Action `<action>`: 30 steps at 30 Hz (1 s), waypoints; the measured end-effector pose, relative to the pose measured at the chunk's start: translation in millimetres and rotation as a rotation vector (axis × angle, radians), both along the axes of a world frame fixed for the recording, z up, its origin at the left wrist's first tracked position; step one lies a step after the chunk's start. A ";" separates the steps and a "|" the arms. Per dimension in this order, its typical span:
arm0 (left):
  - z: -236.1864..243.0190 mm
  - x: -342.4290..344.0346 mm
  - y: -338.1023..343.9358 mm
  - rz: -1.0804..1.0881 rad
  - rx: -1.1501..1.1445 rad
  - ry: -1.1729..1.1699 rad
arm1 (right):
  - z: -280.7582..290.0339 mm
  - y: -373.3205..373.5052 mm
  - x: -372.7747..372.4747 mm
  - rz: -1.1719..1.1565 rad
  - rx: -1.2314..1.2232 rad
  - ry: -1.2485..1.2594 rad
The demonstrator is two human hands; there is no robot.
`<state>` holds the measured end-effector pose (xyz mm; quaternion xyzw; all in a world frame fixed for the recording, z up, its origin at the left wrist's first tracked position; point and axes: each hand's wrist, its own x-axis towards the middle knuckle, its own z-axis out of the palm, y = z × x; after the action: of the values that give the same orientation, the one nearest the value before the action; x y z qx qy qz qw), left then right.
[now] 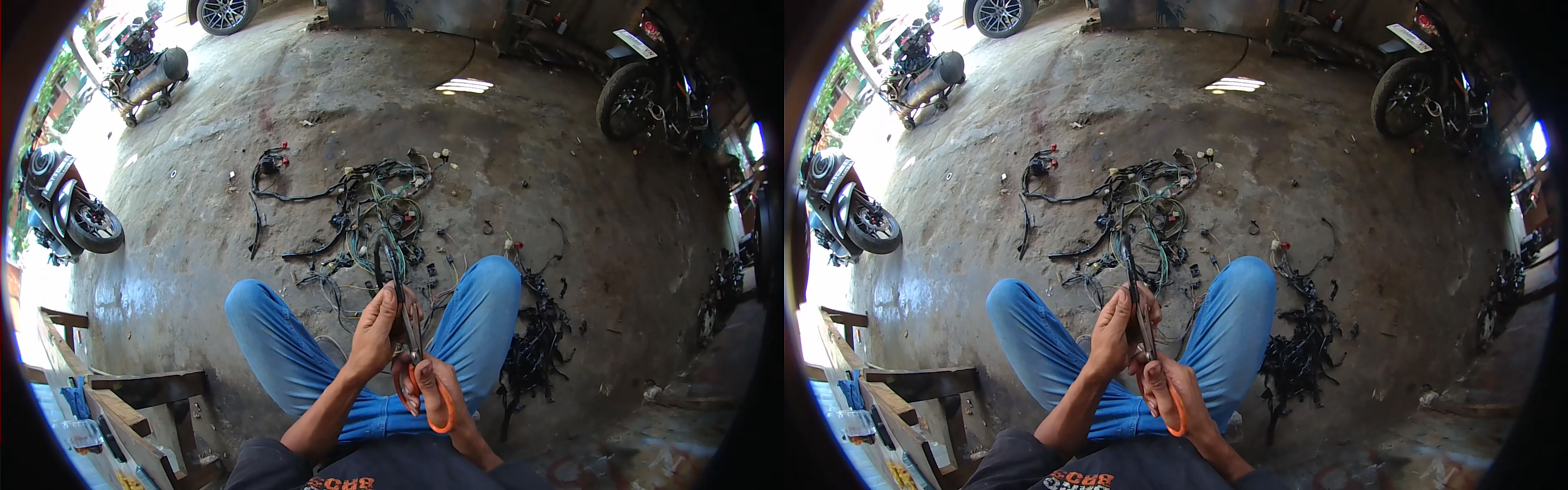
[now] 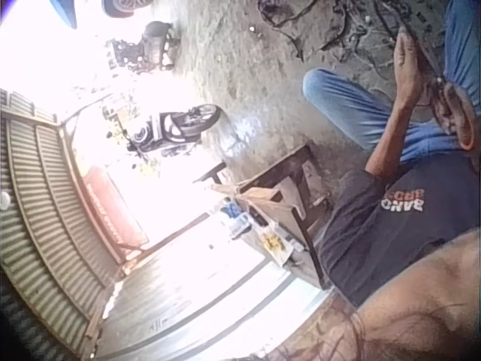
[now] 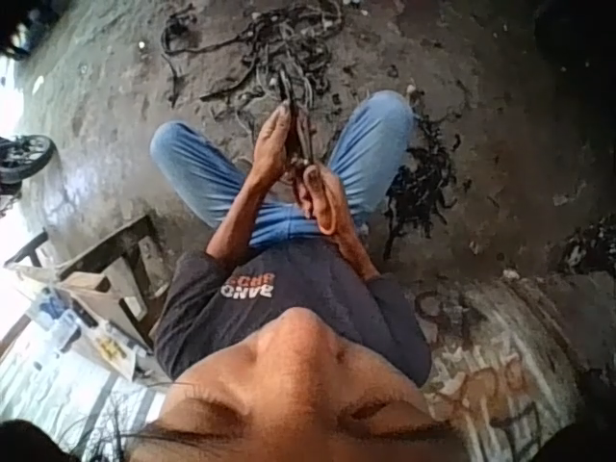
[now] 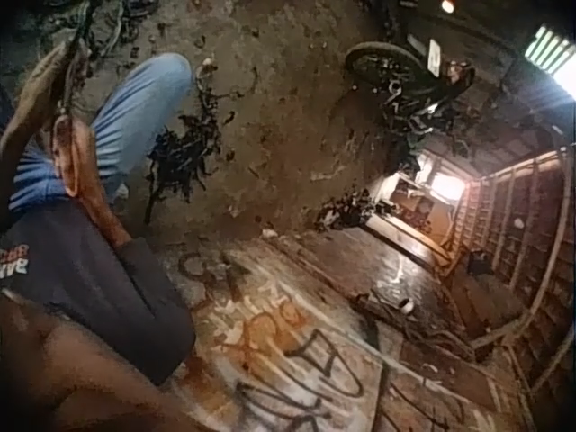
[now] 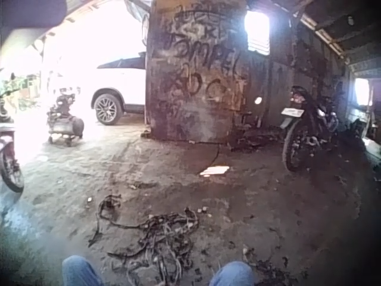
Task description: Repair a motorcycle wiring harness by stripping and cutting wires with scissors.
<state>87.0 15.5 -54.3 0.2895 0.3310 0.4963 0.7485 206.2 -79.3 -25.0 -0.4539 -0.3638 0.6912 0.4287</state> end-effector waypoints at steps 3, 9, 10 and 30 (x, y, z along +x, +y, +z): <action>1.3 -5.2 -1.7 -0.027 -0.041 -0.020 | 13.5 3.5 4.5 -0.002 -0.103 0.176; -18.2 -14.7 -10.8 -0.040 -0.038 0.017 | 19.3 3.3 3.1 0.012 -0.169 0.244; -18.6 -13.5 -12.1 -0.012 -0.058 0.040 | 21.7 4.1 0.6 -0.006 -0.172 0.231; -13.8 -9.1 -27.4 -0.071 0.096 -0.062 | 36.6 1.6 -5.8 -0.126 -0.089 0.151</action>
<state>77.9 -12.0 -68.1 0.3209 0.2729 0.4935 0.7609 200.3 -77.7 11.6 -0.4412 -0.2700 0.7105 0.4770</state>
